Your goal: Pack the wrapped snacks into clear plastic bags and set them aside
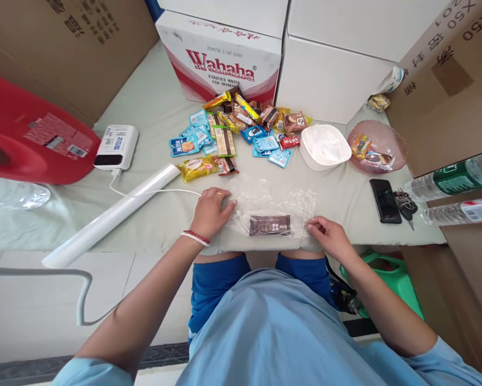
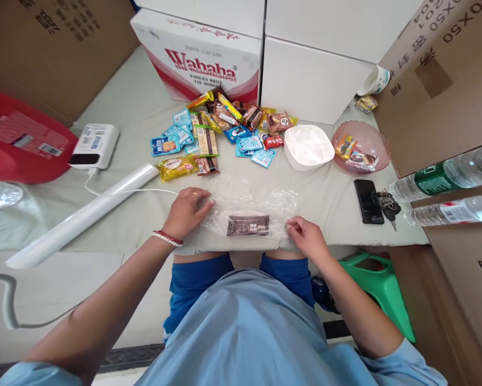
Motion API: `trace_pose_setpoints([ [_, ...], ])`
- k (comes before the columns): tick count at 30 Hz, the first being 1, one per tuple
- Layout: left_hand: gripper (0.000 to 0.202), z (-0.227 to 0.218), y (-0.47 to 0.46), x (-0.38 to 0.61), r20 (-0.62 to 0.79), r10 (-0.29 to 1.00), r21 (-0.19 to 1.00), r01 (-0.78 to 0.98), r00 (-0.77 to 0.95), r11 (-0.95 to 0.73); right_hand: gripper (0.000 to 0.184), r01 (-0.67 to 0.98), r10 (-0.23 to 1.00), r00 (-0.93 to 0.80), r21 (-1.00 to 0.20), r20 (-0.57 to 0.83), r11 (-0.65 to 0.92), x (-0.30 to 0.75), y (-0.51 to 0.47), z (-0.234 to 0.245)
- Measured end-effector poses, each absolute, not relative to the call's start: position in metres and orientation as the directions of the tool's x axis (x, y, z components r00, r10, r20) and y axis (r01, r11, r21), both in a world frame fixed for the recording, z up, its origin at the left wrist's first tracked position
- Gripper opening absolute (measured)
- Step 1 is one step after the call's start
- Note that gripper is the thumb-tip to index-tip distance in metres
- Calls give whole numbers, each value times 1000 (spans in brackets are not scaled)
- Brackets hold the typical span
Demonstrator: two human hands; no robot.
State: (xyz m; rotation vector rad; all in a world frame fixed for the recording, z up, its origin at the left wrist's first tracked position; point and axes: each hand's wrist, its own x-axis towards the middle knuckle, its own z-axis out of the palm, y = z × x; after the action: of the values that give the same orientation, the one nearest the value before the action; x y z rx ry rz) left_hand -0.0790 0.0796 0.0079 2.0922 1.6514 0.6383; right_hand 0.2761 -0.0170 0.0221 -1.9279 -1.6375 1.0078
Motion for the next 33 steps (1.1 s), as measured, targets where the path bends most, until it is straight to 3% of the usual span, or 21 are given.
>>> trace_pose_setpoints([
  [3, 32, 15, 79, -74, 285, 958, 547, 818, 16, -177, 33, 861, 996, 44, -502, -82, -80, 282, -6, 31],
  [7, 23, 45, 52, -70, 591, 782, 498, 852, -196, -163, 30, 921, 982, -120, -352, 147, 165, 276, 32, 54],
  [10, 23, 59, 24, -50, 684, 729, 422, 825, -19, -374, 33, 910, 964, -243, -319, 111, 266, 255, 74, 60],
  [13, 26, 52, 3, -20, 538, 758, 360, 712, 370, -603, 49, 917, 951, -309, -276, -33, 289, 225, 109, 55],
  [16, 29, 36, -2, 5, 302, 809, 303, 754, 504, -583, 60, 934, 932, -316, -229, -180, 272, 200, 128, 47],
  [18, 30, 28, 1, 14, 173, 840, 261, 799, 514, -542, 51, 926, 912, -330, -273, -243, 262, 192, 135, 41],
  [20, 31, 25, 4, 16, 93, 848, 236, 816, 522, -528, 31, 878, 872, -403, -387, -278, 282, 191, 139, 38],
  [23, 32, 25, 6, 15, 53, 850, 225, 824, 524, -521, 7, 763, 831, -521, -542, -195, 352, 196, 141, 37],
  [26, 32, 26, 5, 16, 46, 853, 217, 828, 521, -517, 10, 655, 815, -579, -584, 20, 479, 203, 127, 42],
  [29, 32, 25, 2, 17, 58, 858, 214, 833, 511, -511, 21, 578, 728, -662, -495, 182, 649, 206, 95, 47],
  [33, 25, 20, -4, 11, 110, 874, 278, 830, 473, -484, 25, 503, 555, -808, -259, 196, 825, 209, 44, 42],
])
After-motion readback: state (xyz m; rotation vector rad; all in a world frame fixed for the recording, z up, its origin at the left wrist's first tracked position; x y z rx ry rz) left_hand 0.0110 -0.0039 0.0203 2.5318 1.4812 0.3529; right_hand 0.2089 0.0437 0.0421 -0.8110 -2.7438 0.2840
